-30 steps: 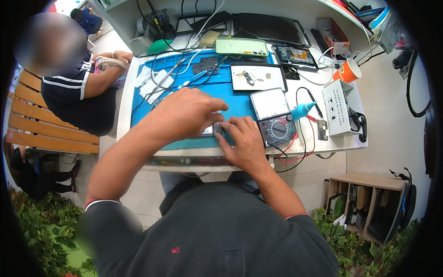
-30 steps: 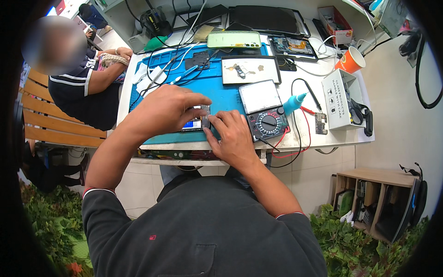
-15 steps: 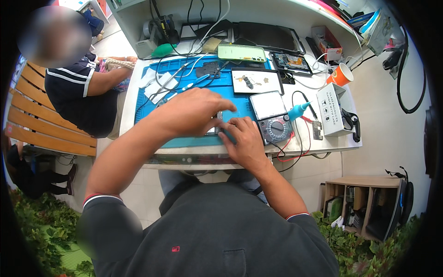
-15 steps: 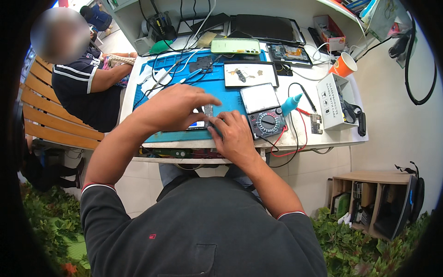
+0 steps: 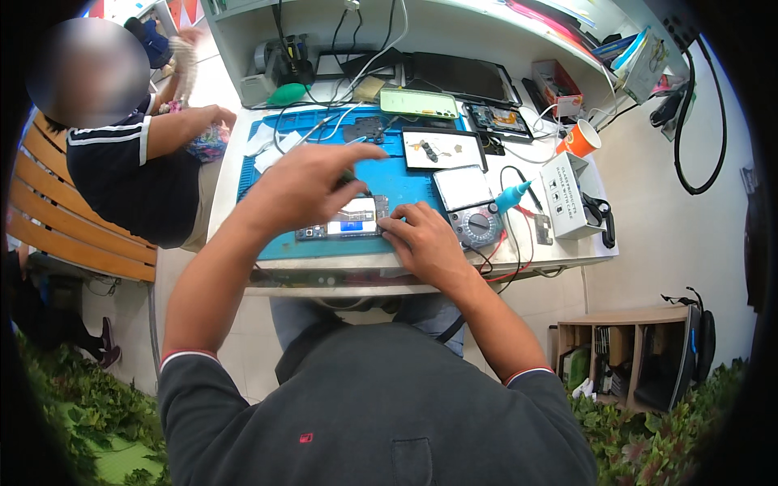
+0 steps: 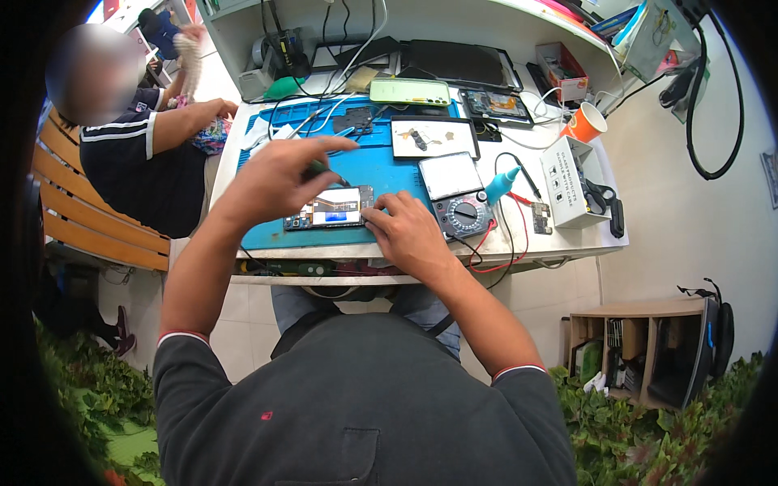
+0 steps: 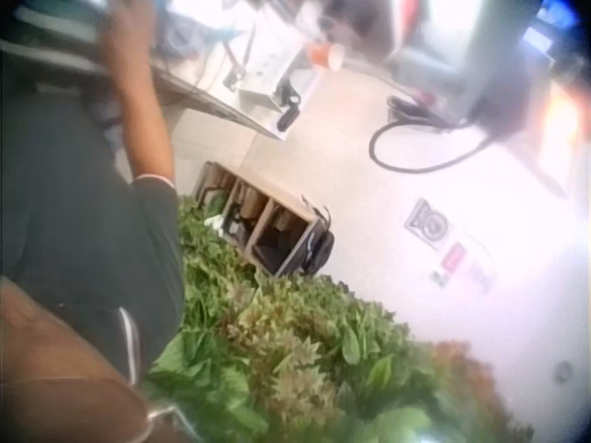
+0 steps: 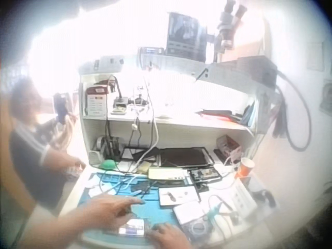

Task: The person uses a screwdriver to loosen and remove small screws from the internal components of a disassembled mobile phone, then uses their hands to detach and lift the motherboard and other internal parts from the phone frame.

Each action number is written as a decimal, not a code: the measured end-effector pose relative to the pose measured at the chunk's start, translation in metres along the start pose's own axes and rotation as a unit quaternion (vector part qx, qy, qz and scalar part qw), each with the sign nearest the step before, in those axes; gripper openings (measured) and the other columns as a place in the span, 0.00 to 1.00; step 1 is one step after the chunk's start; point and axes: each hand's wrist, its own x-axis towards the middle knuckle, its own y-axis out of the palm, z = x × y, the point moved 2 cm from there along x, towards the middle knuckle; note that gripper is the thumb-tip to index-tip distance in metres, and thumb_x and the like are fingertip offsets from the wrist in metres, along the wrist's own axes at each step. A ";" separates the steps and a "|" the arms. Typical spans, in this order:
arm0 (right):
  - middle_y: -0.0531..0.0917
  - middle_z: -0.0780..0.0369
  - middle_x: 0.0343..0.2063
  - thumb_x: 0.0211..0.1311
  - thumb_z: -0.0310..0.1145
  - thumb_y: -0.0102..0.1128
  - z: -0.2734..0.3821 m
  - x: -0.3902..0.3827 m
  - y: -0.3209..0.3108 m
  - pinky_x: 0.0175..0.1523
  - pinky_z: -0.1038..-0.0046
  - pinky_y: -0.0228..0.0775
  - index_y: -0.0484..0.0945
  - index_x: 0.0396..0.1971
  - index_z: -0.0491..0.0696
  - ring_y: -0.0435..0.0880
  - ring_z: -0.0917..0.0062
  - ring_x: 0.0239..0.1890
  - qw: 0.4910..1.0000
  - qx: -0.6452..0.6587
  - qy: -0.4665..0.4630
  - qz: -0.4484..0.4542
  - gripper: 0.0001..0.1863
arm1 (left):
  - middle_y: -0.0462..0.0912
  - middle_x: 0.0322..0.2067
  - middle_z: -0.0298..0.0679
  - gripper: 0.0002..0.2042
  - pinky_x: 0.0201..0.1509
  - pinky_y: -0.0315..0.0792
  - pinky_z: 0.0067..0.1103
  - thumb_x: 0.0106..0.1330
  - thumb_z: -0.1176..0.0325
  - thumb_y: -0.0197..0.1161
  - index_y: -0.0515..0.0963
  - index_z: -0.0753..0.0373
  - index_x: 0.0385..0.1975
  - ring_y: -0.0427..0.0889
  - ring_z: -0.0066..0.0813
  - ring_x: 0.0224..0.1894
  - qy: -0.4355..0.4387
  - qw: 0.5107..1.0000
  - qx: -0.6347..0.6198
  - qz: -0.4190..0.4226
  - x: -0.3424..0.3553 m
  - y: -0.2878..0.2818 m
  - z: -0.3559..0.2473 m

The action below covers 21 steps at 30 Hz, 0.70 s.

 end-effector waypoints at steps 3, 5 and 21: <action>0.87 0.59 0.50 0.68 0.26 0.73 0.002 0.001 0.001 0.53 0.60 0.76 0.89 0.56 0.48 0.84 0.62 0.53 0.999 -0.037 -0.011 0.028 0.17 | 0.93 0.33 0.40 0.28 0.40 0.82 0.24 0.71 0.75 0.80 0.86 0.56 0.71 0.93 0.27 0.34 -0.050 0.995 -0.038 -0.081 -0.028 -0.022 0.006; 0.87 0.59 0.51 0.66 0.24 0.71 0.006 -0.001 0.004 0.53 0.60 0.76 0.88 0.59 0.48 0.84 0.62 0.52 0.995 -0.088 -0.016 0.047 0.21 | 0.93 0.32 0.38 0.29 0.39 0.79 0.20 0.69 0.75 0.81 0.85 0.58 0.72 0.90 0.19 0.32 -0.077 0.990 -0.040 -0.108 -0.047 -0.029 0.004; 0.90 0.60 0.50 0.68 0.24 0.75 0.005 -0.007 0.010 0.55 0.58 0.76 0.90 0.51 0.45 0.87 0.62 0.55 0.999 0.015 0.009 -0.049 0.12 | 0.89 0.49 0.41 0.30 0.61 0.89 0.27 0.76 0.81 0.78 0.77 0.62 0.77 0.93 0.29 0.52 -0.136 0.873 -0.424 -0.200 -0.065 0.077 0.040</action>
